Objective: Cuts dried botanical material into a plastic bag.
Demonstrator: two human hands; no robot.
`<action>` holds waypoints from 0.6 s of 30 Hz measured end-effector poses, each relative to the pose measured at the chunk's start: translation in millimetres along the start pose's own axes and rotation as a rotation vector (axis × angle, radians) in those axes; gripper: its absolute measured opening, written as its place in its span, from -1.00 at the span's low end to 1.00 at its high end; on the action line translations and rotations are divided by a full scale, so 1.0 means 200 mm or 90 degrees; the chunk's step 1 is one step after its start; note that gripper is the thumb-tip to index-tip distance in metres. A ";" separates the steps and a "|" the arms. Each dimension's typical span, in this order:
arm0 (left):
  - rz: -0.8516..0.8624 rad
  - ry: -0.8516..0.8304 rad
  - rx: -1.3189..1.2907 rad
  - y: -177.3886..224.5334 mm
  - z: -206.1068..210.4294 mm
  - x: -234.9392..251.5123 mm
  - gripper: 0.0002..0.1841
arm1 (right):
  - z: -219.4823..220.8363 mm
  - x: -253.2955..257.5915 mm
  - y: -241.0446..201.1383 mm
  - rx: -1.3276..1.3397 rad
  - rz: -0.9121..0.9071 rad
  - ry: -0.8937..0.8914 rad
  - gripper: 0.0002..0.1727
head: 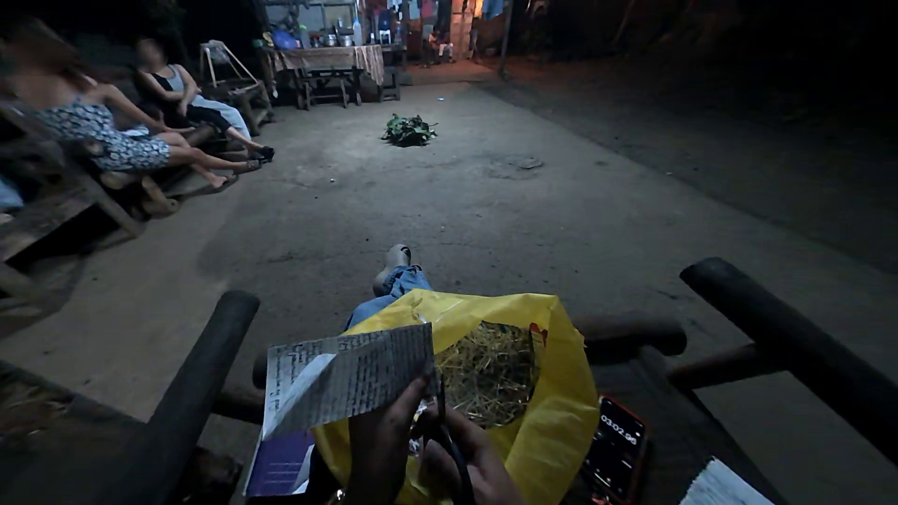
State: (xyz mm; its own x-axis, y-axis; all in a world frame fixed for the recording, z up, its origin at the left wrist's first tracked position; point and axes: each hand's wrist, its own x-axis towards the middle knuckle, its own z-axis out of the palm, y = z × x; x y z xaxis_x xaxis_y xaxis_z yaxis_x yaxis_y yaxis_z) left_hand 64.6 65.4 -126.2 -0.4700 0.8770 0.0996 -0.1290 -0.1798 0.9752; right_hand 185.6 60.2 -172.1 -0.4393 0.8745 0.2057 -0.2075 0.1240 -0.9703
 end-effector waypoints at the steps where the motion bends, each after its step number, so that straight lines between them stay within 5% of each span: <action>1: 0.000 -0.001 0.003 0.00 0.00 0.00 -0.66 | 0.00 0.00 0.00 0.000 0.007 0.003 -0.73; 11: 0.025 0.019 -0.025 -0.02 0.01 0.02 -0.60 | -0.01 0.00 0.00 -0.034 0.026 -0.012 -0.65; 18: 0.024 0.027 -0.023 -0.03 0.00 0.02 -0.59 | 0.00 0.00 0.01 0.009 0.029 0.001 -0.78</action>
State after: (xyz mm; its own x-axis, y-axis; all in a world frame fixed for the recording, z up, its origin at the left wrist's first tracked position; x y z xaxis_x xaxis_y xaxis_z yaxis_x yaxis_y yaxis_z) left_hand 64.4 70.6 -131.7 -0.5122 0.8493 0.1275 -0.1416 -0.2299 0.9629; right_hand 184.9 60.5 -174.1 -0.4468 0.8800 0.1612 -0.2003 0.0772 -0.9767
